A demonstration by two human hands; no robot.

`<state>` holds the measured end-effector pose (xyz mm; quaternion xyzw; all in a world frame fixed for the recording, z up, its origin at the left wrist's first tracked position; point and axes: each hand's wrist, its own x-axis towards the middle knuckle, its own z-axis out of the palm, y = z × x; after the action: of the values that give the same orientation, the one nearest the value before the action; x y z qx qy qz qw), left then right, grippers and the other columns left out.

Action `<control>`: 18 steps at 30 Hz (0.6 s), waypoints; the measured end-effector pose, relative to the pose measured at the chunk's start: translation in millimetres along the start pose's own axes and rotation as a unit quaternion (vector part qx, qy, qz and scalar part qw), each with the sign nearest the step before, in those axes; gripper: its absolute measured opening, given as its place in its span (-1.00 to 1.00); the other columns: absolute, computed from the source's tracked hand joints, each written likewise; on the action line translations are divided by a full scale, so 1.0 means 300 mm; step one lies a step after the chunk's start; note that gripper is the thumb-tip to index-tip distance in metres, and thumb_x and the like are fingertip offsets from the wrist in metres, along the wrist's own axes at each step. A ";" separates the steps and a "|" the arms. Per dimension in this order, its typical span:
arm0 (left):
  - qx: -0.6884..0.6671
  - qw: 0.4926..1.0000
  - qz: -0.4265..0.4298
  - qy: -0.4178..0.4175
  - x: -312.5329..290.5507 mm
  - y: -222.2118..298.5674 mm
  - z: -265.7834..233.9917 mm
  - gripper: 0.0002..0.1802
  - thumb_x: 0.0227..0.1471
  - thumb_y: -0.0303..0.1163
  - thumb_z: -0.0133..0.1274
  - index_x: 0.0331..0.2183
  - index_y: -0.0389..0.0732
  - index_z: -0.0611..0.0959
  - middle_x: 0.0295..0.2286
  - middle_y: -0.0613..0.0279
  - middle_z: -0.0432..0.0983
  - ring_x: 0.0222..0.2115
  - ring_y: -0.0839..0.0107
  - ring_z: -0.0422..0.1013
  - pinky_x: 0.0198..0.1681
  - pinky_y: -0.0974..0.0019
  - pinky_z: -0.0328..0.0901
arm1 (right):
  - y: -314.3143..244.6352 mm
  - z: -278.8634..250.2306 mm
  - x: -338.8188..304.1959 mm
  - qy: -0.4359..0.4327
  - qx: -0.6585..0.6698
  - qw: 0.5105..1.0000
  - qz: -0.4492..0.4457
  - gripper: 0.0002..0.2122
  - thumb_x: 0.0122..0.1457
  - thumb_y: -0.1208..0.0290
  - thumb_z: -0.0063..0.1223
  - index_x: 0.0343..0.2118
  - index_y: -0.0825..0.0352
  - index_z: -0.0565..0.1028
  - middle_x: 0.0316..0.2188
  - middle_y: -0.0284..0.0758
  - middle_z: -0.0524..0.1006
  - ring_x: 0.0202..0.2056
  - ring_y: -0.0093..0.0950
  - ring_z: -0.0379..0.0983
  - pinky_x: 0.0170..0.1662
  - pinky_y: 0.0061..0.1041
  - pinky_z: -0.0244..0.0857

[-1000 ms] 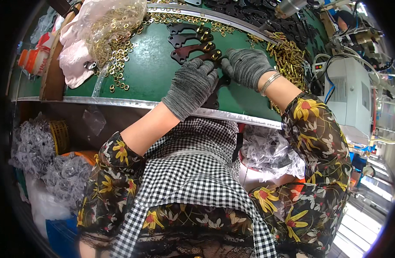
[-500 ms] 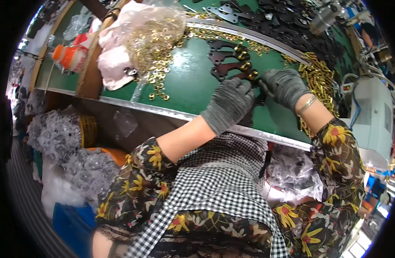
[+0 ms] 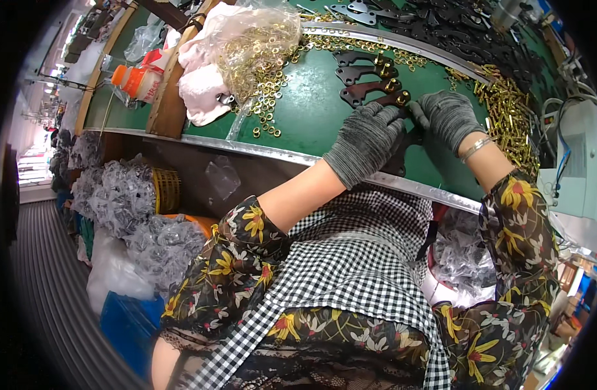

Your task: Assembling hardware components by placing metal washers onto black brackets and securing them.

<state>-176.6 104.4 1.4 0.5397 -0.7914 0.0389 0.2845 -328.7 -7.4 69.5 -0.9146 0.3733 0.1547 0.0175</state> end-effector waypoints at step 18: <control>0.033 0.980 -0.173 -0.089 -0.329 -0.336 -0.375 -0.82 -0.18 -0.52 0.23 -0.40 -0.18 0.62 -0.50 0.07 0.49 -0.43 0.08 0.43 -0.35 0.09 0.32 | 0.340 0.103 -0.420 0.152 0.151 0.960 0.182 -0.67 0.21 0.07 -0.02 -0.28 0.29 0.47 -0.39 -0.15 0.55 -0.28 -0.18 0.50 -0.21 -0.22 0.32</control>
<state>-17.1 186.1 22.1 0.6787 -0.7065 -0.0326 0.1977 -492.0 8.9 86.0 -0.8305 0.5509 -0.0437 0.0695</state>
